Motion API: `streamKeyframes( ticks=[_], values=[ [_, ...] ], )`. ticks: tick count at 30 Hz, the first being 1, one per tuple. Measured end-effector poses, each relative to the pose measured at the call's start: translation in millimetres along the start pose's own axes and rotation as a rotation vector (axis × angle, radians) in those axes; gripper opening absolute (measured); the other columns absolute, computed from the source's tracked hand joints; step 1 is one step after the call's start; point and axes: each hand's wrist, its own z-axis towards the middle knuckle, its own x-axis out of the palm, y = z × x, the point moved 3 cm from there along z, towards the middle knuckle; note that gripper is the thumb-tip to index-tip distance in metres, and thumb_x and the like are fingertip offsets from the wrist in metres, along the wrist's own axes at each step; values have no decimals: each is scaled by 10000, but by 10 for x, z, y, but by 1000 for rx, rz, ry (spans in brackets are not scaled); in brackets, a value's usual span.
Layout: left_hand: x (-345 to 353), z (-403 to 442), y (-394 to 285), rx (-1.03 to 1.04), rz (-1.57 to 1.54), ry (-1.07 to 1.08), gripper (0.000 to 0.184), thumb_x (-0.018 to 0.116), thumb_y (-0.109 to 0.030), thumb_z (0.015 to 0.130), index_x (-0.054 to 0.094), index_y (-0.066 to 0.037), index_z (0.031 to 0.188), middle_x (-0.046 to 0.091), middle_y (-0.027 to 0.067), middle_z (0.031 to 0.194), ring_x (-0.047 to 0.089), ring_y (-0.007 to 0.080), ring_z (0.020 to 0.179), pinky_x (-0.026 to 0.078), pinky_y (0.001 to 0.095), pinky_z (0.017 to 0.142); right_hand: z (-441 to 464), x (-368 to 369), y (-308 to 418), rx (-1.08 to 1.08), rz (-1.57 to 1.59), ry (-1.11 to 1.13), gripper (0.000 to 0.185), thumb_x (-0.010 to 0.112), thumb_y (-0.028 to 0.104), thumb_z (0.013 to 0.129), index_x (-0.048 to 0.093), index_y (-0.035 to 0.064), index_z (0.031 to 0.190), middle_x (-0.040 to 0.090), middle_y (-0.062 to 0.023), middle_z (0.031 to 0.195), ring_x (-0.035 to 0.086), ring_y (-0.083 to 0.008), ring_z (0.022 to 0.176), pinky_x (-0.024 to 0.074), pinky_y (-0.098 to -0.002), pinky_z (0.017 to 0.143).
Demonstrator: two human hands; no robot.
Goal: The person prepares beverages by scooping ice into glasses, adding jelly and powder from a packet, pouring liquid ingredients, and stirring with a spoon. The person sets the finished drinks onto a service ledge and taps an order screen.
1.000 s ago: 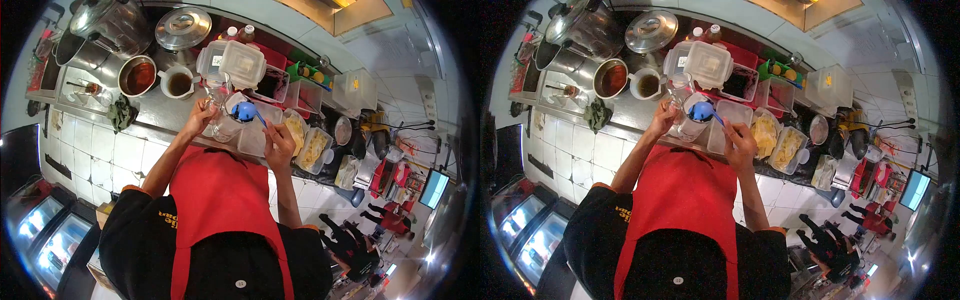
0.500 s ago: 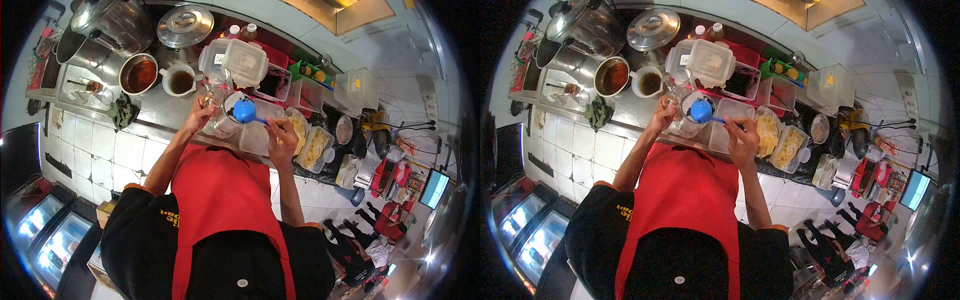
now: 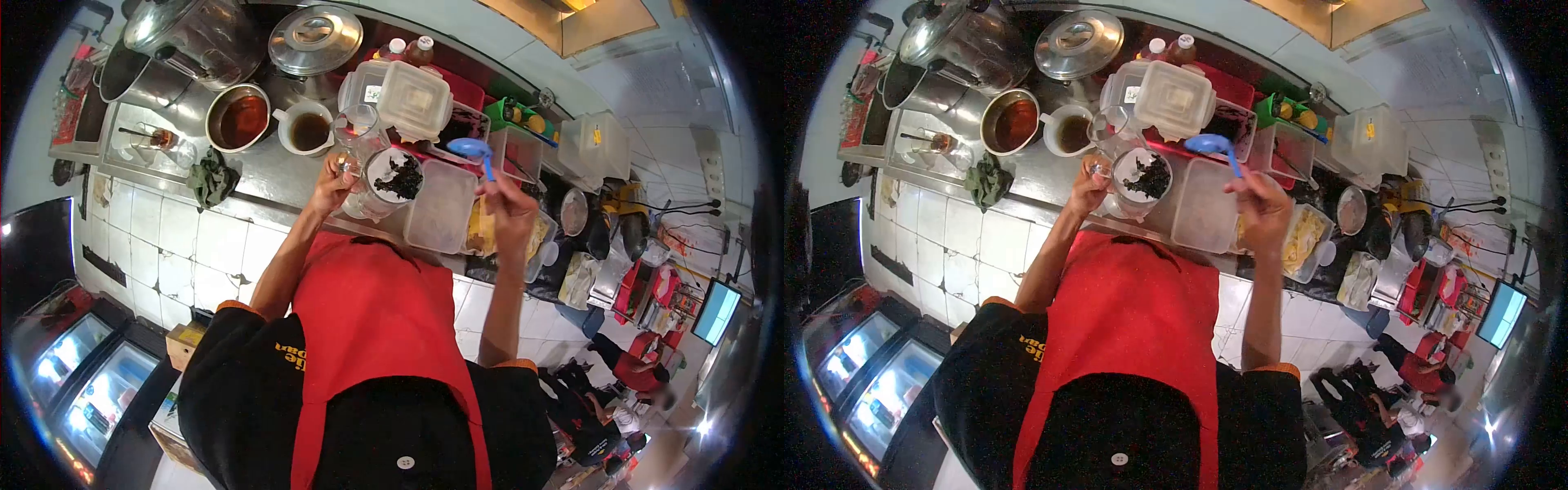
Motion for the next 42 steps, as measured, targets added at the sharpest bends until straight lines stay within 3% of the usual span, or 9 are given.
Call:
streamKeyframes(
  ticks=[6,10,12,14,21,30,35,40,42],
  values=[
    [190,-170,-323,169,97,-43,499,809,-173,712,399,-148,994,546,48,931,540,179,815,471,359,751,484,-549,-494,93,-388,-60,236,602,23,908,708,9,1117,687,-24,770,568,-60,681,441,-233,598],
    [211,-236,-606,263,119,-135,496,821,-171,700,412,-149,979,528,20,893,543,177,806,469,379,814,855,-641,-1352,204,-798,99,231,646,174,833,733,29,991,715,-167,826,694,-294,727,533,-398,690],
    [93,-239,-655,256,148,-185,481,826,-176,699,421,-150,957,507,7,870,528,151,779,472,344,781,1027,-369,-1333,65,-1161,127,171,646,152,772,719,18,849,690,-224,848,677,-396,793,548,-458,728],
    [88,-280,-675,232,213,-228,496,840,-187,694,419,-148,953,503,2,867,521,140,761,469,310,741,1238,-176,-1548,129,-1312,100,98,635,108,749,689,26,742,690,-225,814,694,-380,793,562,-473,724],
    [-94,-621,-690,247,215,-213,521,847,-171,715,394,-142,969,509,11,884,537,153,769,472,303,704,1428,135,-1852,86,-1463,389,126,664,121,739,704,44,831,706,-208,864,708,-355,830,573,-471,709],
    [-143,-560,-473,187,220,-217,546,863,-203,705,425,-119,1019,594,97,976,589,189,823,485,334,694,1449,179,-1861,143,-1513,467,175,676,83,729,723,36,891,713,-199,965,704,-339,926,574,-456,777],
    [-31,-436,-416,156,248,-230,571,880,-260,699,403,-136,987,581,78,950,601,193,840,499,322,693,1458,197,-1866,296,-1485,520,238,649,109,765,720,42,982,705,-205,1021,700,-342,949,569,-447,820],
    [25,-344,-359,146,212,-180,496,832,-132,747,386,-174,958,477,0,892,507,148,782,460,301,656,1503,61,-2074,481,-1282,564,352,647,127,744,685,5,1072,677,-230,1112,674,-386,998,555,-459,862],
    [-7,-329,-331,157,243,-168,499,826,-124,757,369,-182,949,454,-9,880,480,139,763,443,302,636,1535,-116,-2158,437,-1145,458,187,635,136,687,716,-26,734,708,-192,737,703,-315,718,562,-400,677]
  ],
)
